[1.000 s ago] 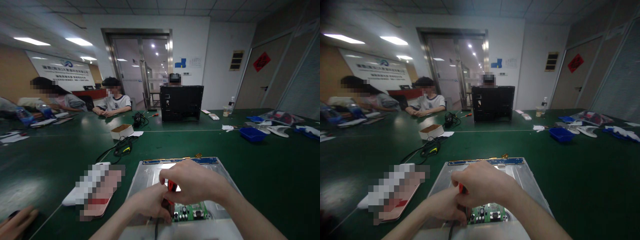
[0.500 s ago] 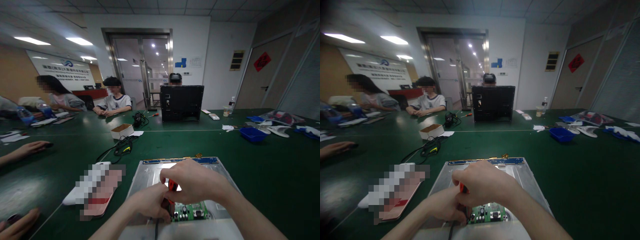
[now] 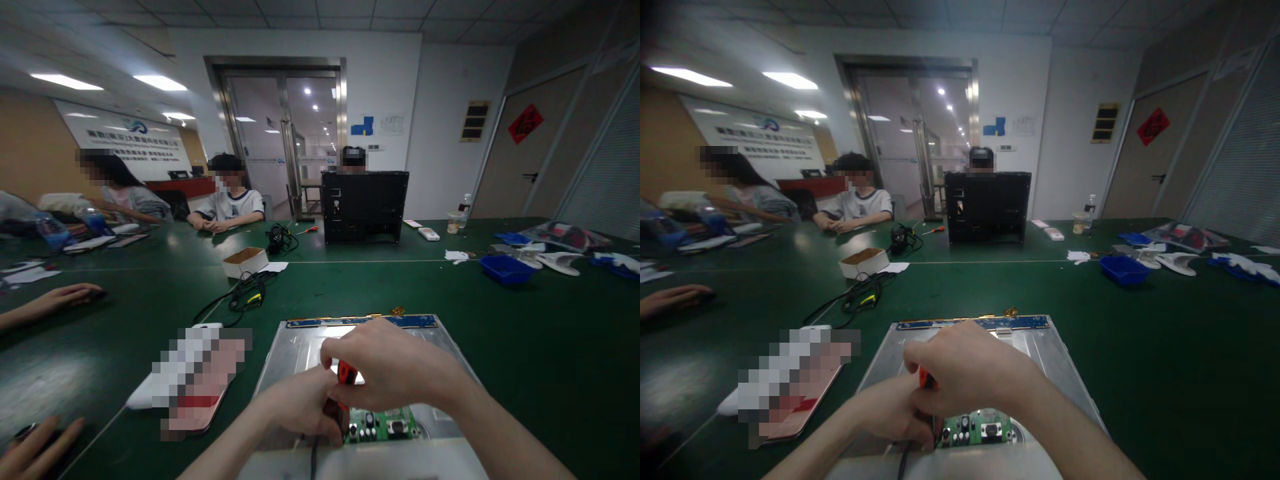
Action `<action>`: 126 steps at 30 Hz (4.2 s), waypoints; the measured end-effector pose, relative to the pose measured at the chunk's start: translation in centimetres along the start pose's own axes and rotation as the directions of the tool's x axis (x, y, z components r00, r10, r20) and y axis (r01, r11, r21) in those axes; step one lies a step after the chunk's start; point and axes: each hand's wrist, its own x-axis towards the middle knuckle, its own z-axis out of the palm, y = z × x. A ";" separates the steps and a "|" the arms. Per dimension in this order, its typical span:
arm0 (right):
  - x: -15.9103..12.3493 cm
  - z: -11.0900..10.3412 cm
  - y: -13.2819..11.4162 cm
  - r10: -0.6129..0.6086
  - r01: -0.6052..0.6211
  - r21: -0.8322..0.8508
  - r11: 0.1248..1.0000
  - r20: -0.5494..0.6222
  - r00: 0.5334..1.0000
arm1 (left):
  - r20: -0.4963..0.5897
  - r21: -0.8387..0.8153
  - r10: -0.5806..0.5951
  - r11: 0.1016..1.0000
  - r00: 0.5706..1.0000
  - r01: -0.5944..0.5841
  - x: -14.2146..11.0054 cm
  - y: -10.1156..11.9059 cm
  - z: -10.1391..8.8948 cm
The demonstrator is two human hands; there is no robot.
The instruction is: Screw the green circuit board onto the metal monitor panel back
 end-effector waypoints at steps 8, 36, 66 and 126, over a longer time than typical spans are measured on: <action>0.0 0.2 0.1 -0.014 0.014 -0.001 1.000 -0.002 1.000 | -0.024 0.066 -0.009 0.998 1.000 0.010 0.0 0.0 -0.1; 0.0 0.5 -0.2 -0.046 0.045 -0.019 0.999 -0.032 0.998 | -0.014 0.139 -0.036 0.990 0.999 0.038 -0.2 0.5 -0.2; 0.0 0.2 -0.2 -0.040 0.040 0.014 0.999 0.009 0.999 | -0.017 0.118 -0.008 0.993 1.000 0.010 -0.2 -0.1 0.2; -0.4 0.8 -1.0 0.047 -0.047 -0.123 0.991 -0.010 0.999 | -0.030 0.095 0.038 0.995 0.999 -0.035 -0.1 -0.4 -0.1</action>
